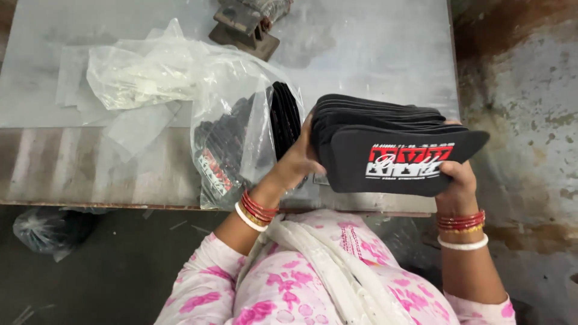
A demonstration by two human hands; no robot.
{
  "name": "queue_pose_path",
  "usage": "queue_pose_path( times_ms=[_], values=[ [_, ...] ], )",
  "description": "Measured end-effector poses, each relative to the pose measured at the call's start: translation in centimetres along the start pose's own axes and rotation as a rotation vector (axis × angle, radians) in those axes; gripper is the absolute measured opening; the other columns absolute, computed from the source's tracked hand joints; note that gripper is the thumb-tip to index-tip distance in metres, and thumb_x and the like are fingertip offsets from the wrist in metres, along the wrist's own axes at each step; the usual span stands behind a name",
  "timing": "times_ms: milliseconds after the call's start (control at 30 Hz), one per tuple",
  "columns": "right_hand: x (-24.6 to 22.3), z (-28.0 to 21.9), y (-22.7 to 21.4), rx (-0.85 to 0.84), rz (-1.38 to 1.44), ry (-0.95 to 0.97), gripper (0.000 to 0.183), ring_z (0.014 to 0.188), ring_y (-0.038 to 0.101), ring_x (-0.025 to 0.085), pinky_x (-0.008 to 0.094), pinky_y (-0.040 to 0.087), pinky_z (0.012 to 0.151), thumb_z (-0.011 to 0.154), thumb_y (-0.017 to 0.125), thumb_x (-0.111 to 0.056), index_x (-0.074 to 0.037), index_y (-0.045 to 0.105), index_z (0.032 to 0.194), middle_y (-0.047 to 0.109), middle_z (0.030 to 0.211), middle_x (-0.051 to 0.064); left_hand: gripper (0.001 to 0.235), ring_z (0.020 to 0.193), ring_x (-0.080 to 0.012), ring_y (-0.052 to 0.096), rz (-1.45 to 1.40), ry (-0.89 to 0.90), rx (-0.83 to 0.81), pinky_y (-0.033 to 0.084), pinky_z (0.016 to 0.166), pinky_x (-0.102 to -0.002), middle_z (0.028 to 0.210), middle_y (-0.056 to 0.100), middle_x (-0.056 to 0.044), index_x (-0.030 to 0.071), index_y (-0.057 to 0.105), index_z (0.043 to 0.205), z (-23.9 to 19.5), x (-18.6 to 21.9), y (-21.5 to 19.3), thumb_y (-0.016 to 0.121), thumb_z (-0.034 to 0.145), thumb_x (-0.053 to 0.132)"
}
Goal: The person ties a plastic bag containing black printed items, then uses shears to open a new empty plastic bag, and places a stack of black printed materials inside it before tying the new bag closed.
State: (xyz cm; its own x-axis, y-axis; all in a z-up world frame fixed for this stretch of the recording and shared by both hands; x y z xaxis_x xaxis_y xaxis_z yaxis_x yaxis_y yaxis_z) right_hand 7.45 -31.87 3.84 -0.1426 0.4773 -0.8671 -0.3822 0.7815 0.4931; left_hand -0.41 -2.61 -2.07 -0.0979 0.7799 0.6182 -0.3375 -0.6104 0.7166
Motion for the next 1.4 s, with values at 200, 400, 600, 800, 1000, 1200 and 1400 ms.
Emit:
queue_pose_path(
  times_ms=[200,400,600,800,1000,1200,1400],
  values=[
    [-1.2,0.4,3.9,-0.061,-0.158,-0.026,0.085,0.135,0.051,0.031,0.046,0.041,0.118,0.08,0.078,-0.011,-0.008,0.04,0.156,0.053,0.136,0.014,0.122,0.147,-0.0237,0.046,0.668,0.222,0.258,0.036,0.126,-0.039,0.159,0.044,-0.016,0.005,0.005,0.167,0.4,0.0,2.7,0.089,0.079,0.005],
    [1.6,-3.3,12.6,-0.382,-1.242,-0.518,0.077,0.159,0.017,0.042,0.057,0.007,0.128,0.075,0.073,-0.007,-0.002,0.046,0.147,0.034,0.161,0.026,0.107,0.133,-0.0269,0.058,0.681,0.337,0.57,0.049,0.116,-0.039,0.148,0.053,-0.017,0.003,0.019,0.163,2.7,-3.1,-0.6,0.087,0.081,0.011],
    [2.0,-3.9,12.7,-0.808,-1.22,-0.315,0.066,0.158,0.035,0.03,0.046,0.026,0.133,0.082,0.08,-0.017,-0.009,0.055,0.143,0.052,0.154,0.016,0.113,0.132,-0.0305,0.059,0.985,0.269,0.583,0.048,0.113,-0.04,0.145,0.057,-0.022,0.002,0.027,0.16,3.4,-4.5,-0.5,0.094,0.072,0.024],
    [-1.2,1.5,4.9,-0.543,-1.442,-0.277,0.139,0.156,0.019,0.04,0.05,0.019,0.126,0.057,0.092,-0.046,0.001,0.013,0.161,0.018,0.167,0.028,0.113,0.141,-0.034,0.054,1.145,0.264,0.07,0.042,0.121,-0.042,0.153,0.052,-0.021,0.007,0.031,0.161,1.1,0.4,3.1,0.095,0.07,0.028],
    [-0.7,-0.3,3.5,-0.72,-1.456,-0.083,0.155,0.152,0.019,0.039,0.051,0.019,0.122,0.037,0.099,-0.043,0.001,0.013,0.157,0.025,0.16,0.027,0.115,0.143,-0.0304,0.057,1.117,0.09,-0.304,0.044,0.122,-0.04,0.156,0.053,-0.016,0.013,0.032,0.162,1.5,3.9,6.0,0.092,0.068,0.038],
    [0.8,-2.6,5.1,-0.556,-1.324,0.112,0.157,0.145,0.036,0.034,0.044,0.03,0.117,0.033,0.101,-0.036,0.001,0.012,0.158,0.035,0.155,0.027,0.113,0.137,-0.0253,0.063,0.92,-0.072,-0.171,0.049,0.12,-0.036,0.152,0.06,-0.014,0.014,0.032,0.163,1.7,3.8,5.7,0.089,0.068,0.037],
    [4.5,-4.2,1.0,-0.329,-1.094,0.232,0.135,0.13,0.054,0.027,0.039,0.043,0.108,0.047,0.096,-0.02,0.0,0.022,0.157,0.053,0.143,0.019,0.093,0.139,-0.0249,0.057,1.059,-0.086,-0.331,0.045,0.118,-0.037,0.149,0.058,-0.014,0.015,0.033,0.163,3.0,1.5,2.2,0.084,0.089,0.04]
  ],
)
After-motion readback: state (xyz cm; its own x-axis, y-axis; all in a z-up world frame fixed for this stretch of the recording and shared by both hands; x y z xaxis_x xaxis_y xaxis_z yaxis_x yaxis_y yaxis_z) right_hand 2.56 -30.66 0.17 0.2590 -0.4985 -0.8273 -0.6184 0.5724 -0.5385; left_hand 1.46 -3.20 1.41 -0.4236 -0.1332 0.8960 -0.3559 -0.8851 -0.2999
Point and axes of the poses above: each hand's wrist, its own z-axis towards the middle knuckle, its own y-axis out of the palm, x = y × z, the point moved 3 cm from there along z, towards the middle knuckle
